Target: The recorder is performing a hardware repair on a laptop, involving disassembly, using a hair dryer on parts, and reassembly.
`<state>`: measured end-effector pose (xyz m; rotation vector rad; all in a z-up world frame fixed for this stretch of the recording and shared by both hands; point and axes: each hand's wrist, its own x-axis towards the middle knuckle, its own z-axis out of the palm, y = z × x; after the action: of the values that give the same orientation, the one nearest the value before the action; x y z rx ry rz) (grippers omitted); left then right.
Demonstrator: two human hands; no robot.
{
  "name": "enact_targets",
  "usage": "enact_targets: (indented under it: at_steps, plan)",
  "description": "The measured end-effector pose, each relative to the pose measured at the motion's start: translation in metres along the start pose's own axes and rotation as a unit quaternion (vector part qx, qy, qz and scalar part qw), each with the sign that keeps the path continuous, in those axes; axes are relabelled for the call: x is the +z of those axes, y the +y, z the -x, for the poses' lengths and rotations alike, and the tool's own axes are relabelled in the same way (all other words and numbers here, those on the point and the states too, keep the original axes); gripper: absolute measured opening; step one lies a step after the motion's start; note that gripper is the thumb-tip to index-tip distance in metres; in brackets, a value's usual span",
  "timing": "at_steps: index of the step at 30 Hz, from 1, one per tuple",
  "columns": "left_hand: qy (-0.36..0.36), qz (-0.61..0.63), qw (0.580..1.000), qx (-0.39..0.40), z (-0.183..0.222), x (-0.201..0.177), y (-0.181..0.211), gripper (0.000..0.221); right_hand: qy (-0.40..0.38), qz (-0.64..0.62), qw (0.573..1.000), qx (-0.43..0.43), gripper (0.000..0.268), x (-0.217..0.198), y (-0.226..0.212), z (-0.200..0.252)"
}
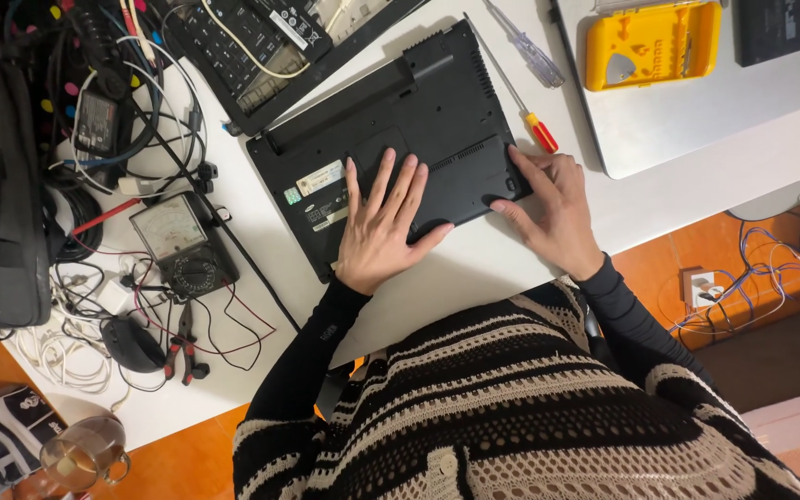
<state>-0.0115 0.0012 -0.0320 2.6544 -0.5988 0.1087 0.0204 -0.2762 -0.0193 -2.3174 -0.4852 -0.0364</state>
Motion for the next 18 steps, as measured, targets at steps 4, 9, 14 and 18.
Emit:
enact_targets:
  at_steps: [4,9,14,18]
  plan:
    - [-0.008,-0.017,1.000,0.019,0.004,0.001,0.002,0.079,-0.015,-0.014,0.999,0.033,0.075,0.002,0.003,0.004]
    - [-0.073,-0.025,0.997,-0.014,-0.014,-0.020,0.014,0.077,-0.005,-0.019,0.999,0.039,0.083,0.002,-0.001,0.001]
    - [-0.043,-0.032,0.997,-0.050,-0.024,-0.018,0.028,0.082,0.011,0.039,0.999,-0.014,0.094,0.002,-0.003,-0.003]
    - [-0.006,-0.050,0.995,-0.085,-0.031,-0.014,0.040,0.086,0.008,0.039,0.999,-0.006,0.097,0.003,-0.007,-0.001]
